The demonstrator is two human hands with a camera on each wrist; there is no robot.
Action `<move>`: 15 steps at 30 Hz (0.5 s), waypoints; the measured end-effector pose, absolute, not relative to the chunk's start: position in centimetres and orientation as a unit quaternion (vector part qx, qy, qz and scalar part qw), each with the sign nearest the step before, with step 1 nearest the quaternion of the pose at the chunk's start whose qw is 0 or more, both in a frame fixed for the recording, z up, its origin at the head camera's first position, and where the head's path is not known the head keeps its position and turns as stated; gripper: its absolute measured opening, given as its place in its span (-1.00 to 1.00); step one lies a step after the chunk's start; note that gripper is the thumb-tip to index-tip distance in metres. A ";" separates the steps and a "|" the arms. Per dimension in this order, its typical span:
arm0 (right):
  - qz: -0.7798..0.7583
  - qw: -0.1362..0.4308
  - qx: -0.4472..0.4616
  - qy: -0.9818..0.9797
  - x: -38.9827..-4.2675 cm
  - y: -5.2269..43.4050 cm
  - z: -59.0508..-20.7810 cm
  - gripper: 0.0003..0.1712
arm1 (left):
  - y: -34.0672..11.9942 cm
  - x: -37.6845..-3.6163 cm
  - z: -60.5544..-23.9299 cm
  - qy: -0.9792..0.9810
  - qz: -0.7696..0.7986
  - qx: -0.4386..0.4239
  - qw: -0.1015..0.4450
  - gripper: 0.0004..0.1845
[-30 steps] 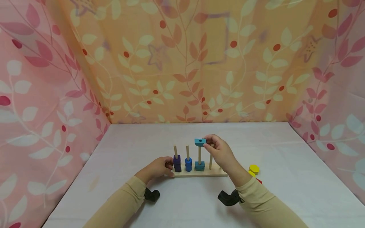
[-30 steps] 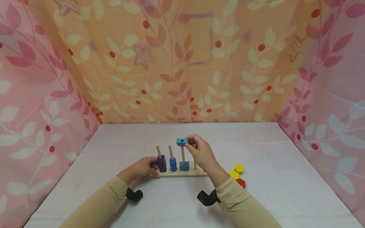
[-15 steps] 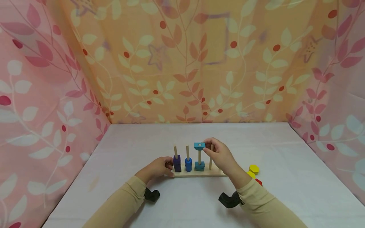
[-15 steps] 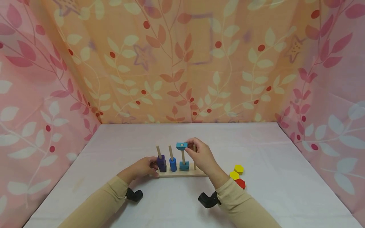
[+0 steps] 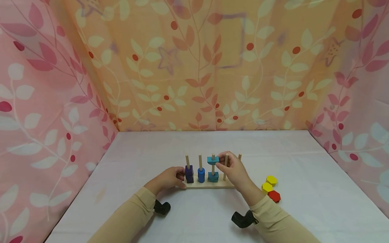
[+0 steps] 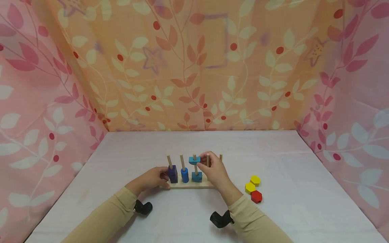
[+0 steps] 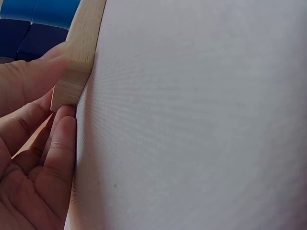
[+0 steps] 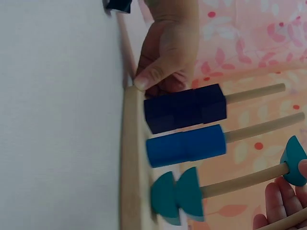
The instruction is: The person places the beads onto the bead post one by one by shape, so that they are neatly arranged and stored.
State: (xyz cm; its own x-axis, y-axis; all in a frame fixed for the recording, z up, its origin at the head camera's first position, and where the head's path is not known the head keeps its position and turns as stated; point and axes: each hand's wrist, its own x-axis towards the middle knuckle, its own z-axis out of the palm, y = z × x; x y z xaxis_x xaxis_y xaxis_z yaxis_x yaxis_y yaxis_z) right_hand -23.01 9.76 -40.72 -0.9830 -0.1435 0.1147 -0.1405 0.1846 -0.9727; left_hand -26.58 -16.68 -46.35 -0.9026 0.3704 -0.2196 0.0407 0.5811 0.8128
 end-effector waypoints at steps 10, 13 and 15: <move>-0.597 -0.007 -0.066 0.799 -23.2 9.7 -44.2 -0.76 | -16.7 -26.6 -46.3 0.868 0.444 0.120 0.188 -0.60; -0.581 -0.015 -0.069 0.811 -23.1 9.7 -44.7 -0.77 | -16.7 -26.6 -46.4 0.868 0.444 0.119 0.188 -0.60; -0.575 -0.017 -0.069 0.815 -23.1 9.6 -45.0 -0.78 | -16.7 -26.6 -46.5 0.869 0.443 0.119 0.187 -0.60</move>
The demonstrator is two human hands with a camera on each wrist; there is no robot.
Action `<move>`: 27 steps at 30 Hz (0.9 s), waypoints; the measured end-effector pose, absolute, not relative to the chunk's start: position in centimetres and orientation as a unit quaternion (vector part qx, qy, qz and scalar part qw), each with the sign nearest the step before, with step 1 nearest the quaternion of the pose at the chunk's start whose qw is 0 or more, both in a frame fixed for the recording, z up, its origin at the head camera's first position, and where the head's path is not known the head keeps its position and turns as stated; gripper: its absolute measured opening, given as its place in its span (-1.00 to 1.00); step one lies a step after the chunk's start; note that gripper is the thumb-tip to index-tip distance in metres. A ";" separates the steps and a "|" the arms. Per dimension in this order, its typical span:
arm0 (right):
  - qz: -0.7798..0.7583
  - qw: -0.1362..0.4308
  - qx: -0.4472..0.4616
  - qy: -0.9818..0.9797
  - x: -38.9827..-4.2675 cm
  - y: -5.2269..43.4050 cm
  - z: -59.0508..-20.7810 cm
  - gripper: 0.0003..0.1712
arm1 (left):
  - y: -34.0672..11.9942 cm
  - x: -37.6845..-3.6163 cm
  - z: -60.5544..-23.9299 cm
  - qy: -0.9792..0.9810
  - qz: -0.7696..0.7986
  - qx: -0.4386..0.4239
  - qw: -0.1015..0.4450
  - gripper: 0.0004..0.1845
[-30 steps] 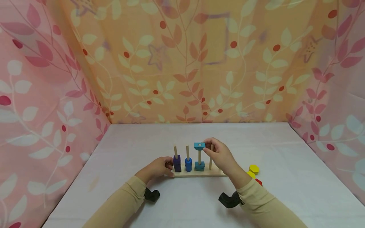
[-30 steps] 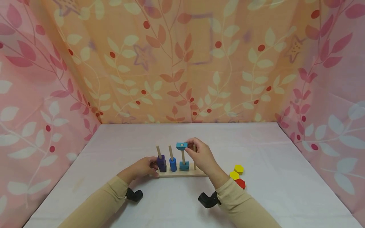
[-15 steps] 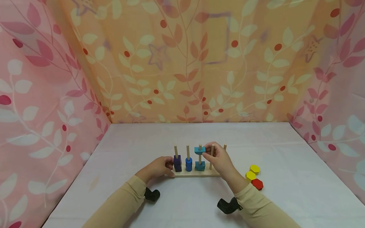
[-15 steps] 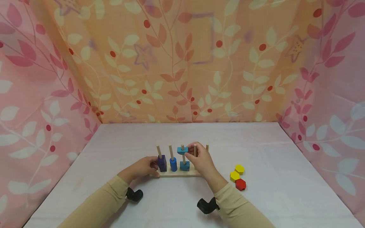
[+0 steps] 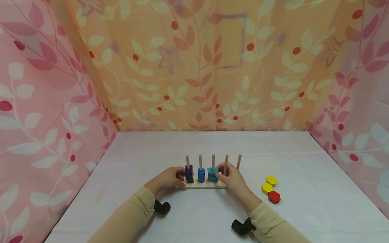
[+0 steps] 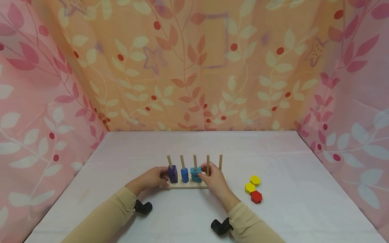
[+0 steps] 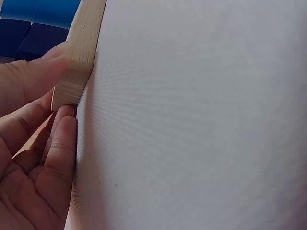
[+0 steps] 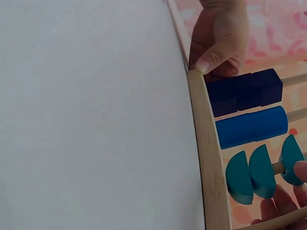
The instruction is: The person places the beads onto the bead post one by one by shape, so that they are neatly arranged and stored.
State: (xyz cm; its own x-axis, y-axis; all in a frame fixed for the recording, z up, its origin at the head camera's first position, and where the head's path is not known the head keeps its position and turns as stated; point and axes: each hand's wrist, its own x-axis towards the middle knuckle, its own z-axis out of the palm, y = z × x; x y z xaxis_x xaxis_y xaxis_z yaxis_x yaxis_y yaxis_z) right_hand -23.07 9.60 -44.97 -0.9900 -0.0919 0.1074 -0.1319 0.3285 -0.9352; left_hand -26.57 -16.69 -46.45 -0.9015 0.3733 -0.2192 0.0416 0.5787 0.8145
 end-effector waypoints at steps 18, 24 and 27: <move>0.569 -0.004 0.062 -0.820 -22.8 9.9 -45.5 -0.70 | -16.8 -26.7 -46.7 0.869 0.441 0.125 0.186 -0.61; 0.560 -0.006 0.095 -0.823 -22.2 10.8 -44.5 -0.55 | -16.8 -26.6 -46.6 0.867 0.445 0.118 0.189 -0.60; 0.560 -0.020 0.101 -0.822 -21.9 11.5 -43.9 -0.49 | -16.7 -26.6 -46.5 0.866 0.447 0.121 0.188 -0.60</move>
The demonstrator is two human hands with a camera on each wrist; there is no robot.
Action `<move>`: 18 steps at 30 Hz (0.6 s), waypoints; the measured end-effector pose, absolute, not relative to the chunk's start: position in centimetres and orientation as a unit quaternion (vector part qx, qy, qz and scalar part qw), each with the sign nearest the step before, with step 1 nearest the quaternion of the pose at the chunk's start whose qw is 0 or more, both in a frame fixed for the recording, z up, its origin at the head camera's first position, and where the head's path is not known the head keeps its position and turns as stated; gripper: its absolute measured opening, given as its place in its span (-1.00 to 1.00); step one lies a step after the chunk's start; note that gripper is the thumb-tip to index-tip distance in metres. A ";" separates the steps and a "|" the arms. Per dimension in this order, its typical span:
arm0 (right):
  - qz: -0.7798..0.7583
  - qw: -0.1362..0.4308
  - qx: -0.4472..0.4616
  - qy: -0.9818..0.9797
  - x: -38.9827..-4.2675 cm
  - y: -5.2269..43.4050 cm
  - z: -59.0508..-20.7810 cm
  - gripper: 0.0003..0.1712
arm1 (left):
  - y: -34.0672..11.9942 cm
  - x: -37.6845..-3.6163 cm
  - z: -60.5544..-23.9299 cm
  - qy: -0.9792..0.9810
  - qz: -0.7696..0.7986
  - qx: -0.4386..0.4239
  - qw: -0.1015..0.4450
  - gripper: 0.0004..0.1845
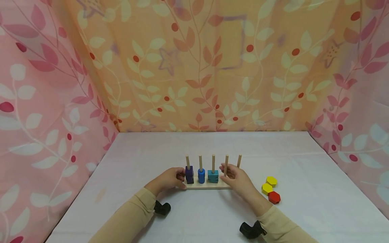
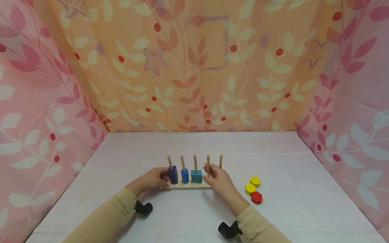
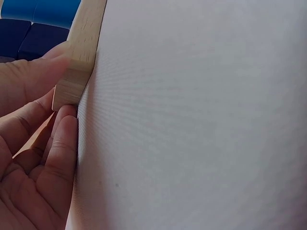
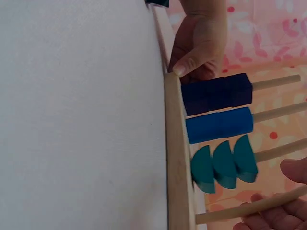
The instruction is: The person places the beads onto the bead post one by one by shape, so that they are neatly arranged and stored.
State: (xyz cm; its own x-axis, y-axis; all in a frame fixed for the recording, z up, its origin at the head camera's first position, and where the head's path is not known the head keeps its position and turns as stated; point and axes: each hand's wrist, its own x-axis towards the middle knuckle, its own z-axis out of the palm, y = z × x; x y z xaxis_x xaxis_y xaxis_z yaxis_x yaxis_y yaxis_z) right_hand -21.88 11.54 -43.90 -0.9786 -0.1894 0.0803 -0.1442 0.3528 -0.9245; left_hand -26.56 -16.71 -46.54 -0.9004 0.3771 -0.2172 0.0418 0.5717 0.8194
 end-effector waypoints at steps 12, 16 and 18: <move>-0.555 0.027 -0.131 0.821 -20.2 15.9 -41.7 -0.53 | -16.7 -26.6 -46.5 0.874 0.435 0.112 0.187 -0.58; -0.537 0.009 -0.130 0.834 -20.0 17.9 -41.3 -0.61 | -16.7 -26.6 -46.7 0.873 0.436 0.113 0.188 -0.58; -0.526 0.006 -0.119 0.842 -19.9 19.1 -41.3 -0.63 | -16.8 -26.6 -46.7 0.873 0.436 0.117 0.187 -0.59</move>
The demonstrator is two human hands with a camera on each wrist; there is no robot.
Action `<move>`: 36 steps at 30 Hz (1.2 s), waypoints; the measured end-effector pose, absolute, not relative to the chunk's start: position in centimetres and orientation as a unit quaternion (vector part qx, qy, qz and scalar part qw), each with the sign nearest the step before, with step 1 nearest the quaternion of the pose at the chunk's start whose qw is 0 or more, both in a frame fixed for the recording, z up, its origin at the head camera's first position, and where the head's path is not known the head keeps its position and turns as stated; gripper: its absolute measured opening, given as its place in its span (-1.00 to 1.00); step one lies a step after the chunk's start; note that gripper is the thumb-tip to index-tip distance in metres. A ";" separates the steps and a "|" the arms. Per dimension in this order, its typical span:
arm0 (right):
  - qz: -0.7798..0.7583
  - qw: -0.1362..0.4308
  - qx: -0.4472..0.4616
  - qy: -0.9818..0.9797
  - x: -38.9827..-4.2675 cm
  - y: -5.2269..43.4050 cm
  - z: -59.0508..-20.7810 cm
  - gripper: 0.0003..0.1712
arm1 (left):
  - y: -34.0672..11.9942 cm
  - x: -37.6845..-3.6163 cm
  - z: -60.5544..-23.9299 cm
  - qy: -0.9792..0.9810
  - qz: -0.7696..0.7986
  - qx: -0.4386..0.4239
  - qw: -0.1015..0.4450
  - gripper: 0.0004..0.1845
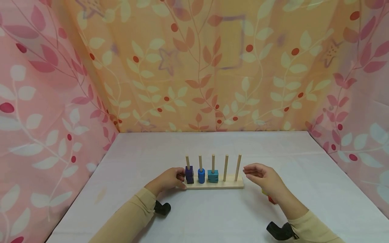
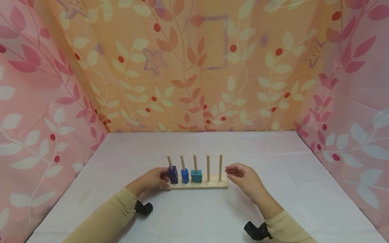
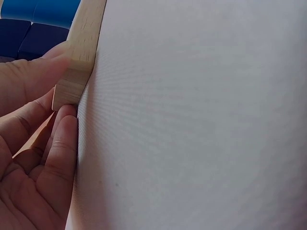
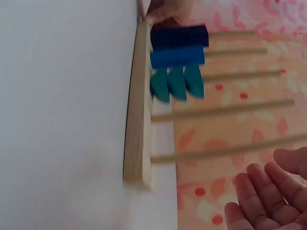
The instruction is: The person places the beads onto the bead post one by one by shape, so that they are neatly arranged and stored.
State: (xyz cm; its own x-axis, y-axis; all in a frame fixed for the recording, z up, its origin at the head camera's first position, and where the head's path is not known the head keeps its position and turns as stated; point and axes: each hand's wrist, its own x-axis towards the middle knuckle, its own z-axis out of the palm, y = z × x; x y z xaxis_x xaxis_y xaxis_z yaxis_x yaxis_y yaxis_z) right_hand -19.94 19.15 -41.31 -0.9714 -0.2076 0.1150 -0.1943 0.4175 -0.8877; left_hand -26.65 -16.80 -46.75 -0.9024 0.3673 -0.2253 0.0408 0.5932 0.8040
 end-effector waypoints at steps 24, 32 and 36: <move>-0.403 0.146 0.037 0.903 -18.4 28.2 -45.0 -0.49 | -16.7 -26.6 -46.7 0.879 0.424 0.107 0.189 -0.60; -0.385 0.135 0.017 0.913 -18.3 27.6 -45.3 -0.63 | -16.6 -26.6 -46.6 0.881 0.423 0.109 0.184 -0.59; -0.405 0.128 -0.012 0.905 -18.0 27.5 -45.4 -0.66 | -16.6 -26.5 -46.5 0.881 0.422 0.109 0.186 -0.59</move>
State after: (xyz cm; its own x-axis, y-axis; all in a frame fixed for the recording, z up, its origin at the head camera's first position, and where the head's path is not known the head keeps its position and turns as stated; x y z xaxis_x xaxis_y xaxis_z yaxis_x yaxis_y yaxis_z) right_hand -18.02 27.55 -45.38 -0.9672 -0.1250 -0.2212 0.0815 0.6719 -0.7361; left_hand -26.53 -16.58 -46.54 -0.9074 0.3482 -0.2353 0.0344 0.6196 0.7841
